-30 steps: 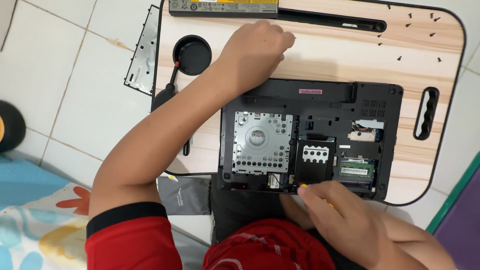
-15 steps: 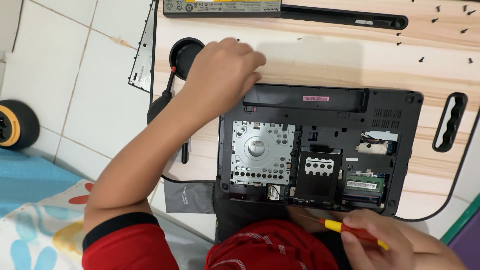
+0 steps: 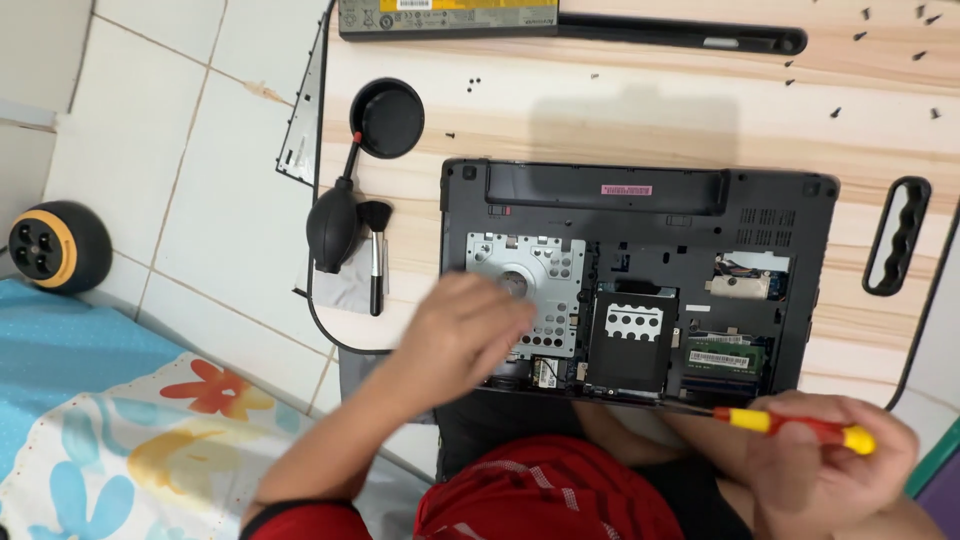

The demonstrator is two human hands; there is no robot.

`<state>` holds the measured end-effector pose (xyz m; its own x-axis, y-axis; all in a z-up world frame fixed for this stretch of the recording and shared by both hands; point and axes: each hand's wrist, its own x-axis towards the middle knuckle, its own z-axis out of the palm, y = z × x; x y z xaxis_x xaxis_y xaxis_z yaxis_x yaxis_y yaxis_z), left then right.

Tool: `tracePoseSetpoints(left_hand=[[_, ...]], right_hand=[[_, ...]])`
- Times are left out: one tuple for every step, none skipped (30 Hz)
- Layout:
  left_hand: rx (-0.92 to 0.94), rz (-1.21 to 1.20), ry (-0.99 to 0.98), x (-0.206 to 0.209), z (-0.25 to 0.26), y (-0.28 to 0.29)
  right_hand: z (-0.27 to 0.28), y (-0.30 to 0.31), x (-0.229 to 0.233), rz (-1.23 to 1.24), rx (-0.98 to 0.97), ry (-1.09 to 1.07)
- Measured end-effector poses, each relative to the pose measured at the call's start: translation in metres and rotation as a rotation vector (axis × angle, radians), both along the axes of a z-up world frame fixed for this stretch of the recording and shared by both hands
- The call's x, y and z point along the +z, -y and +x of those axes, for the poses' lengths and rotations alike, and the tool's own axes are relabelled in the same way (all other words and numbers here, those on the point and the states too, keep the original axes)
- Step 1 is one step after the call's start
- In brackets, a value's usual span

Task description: Disassembling and inspecting the internal components of a laptop using tools.

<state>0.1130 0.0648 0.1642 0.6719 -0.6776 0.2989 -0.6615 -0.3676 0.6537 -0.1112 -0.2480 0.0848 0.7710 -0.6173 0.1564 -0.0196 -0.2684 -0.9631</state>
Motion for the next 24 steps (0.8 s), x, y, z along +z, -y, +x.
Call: tracePoseSetpoints(left_hand=[[0.003,-0.003,0.016,0.0,-0.006,0.002],[0.019,-0.032,-0.002,0.0,-0.011,0.004],[0.036,-0.061,-0.024,-0.001,-0.019,0.006],[0.039,-0.064,-0.012,-0.002,-0.02,0.006],[0.072,-0.078,-0.035,-0.003,-0.023,0.007],[0.106,-0.091,-0.058,-0.005,-0.026,0.007],[0.106,-0.093,-0.053,-0.006,-0.026,0.007],[0.13,-0.1,-0.063,-0.006,-0.027,0.008],[0.154,-0.107,-0.071,-0.007,-0.027,0.008],[0.154,-0.108,-0.065,-0.007,-0.027,0.007],[0.154,-0.112,-0.065,-0.008,-0.027,0.007],[0.155,-0.115,-0.066,-0.009,-0.026,0.007],[0.153,-0.116,-0.062,-0.009,-0.026,0.007],[0.15,-0.118,-0.067,-0.009,-0.025,0.007],[0.149,-0.119,-0.075,-0.009,-0.025,0.007],[0.148,-0.12,-0.074,-0.007,-0.021,0.007],[0.134,-0.112,-0.062,-0.006,-0.019,0.007],[0.119,-0.104,-0.05,-0.006,-0.016,0.007],[0.12,-0.104,-0.052,-0.006,-0.005,0.009],[0.099,-0.082,-0.009,-0.006,0.007,0.011],[0.077,-0.058,0.035,-0.006,0.018,0.012],[0.078,-0.057,0.032,-0.007,0.037,0.016],[0.06,0.011,0.12,-0.008,0.057,0.02],[0.042,0.079,0.208,-0.008,0.077,0.024]], right_hand=[[-0.003,0.007,-0.009,-0.003,0.003,0.016],[-0.006,0.013,-0.018,0.068,-0.045,0.071],[-0.011,0.02,-0.026,0.14,-0.093,0.123],[-0.004,0.026,-0.025,0.138,-0.089,0.135],[0.0,0.032,-0.023,0.228,-0.11,0.179],[0.004,0.038,-0.021,0.317,-0.131,0.224],[0.012,0.042,-0.016,0.316,-0.129,0.228],[0.019,0.046,-0.011,0.452,-0.162,0.288],[0.028,0.05,-0.007,0.588,-0.196,0.35],[0.037,0.047,0.002,0.588,-0.193,0.356],[0.046,0.045,0.011,0.616,-0.216,0.366],[0.055,0.042,0.019,0.644,-0.239,0.376],[0.045,0.055,-0.001,0.644,-0.239,0.38],[0.035,0.068,-0.022,0.621,-0.189,0.38],[0.024,0.081,-0.042,0.597,-0.139,0.376],[0.025,0.081,-0.044,0.597,-0.139,0.377],[0.024,0.082,-0.047,0.627,-0.18,0.348],[0.022,0.082,-0.05,0.656,-0.22,0.319],[0.026,0.079,-0.045,0.656,-0.22,0.316],[0.03,0.076,-0.04,0.664,-0.22,0.312],[0.033,0.072,-0.036,0.672,-0.221,0.307],[0.034,0.069,-0.032,0.673,-0.221,0.304],[0.038,0.066,-0.029,0.729,-0.225,0.329],[0.042,0.062,-0.026,0.786,-0.229,0.353]])
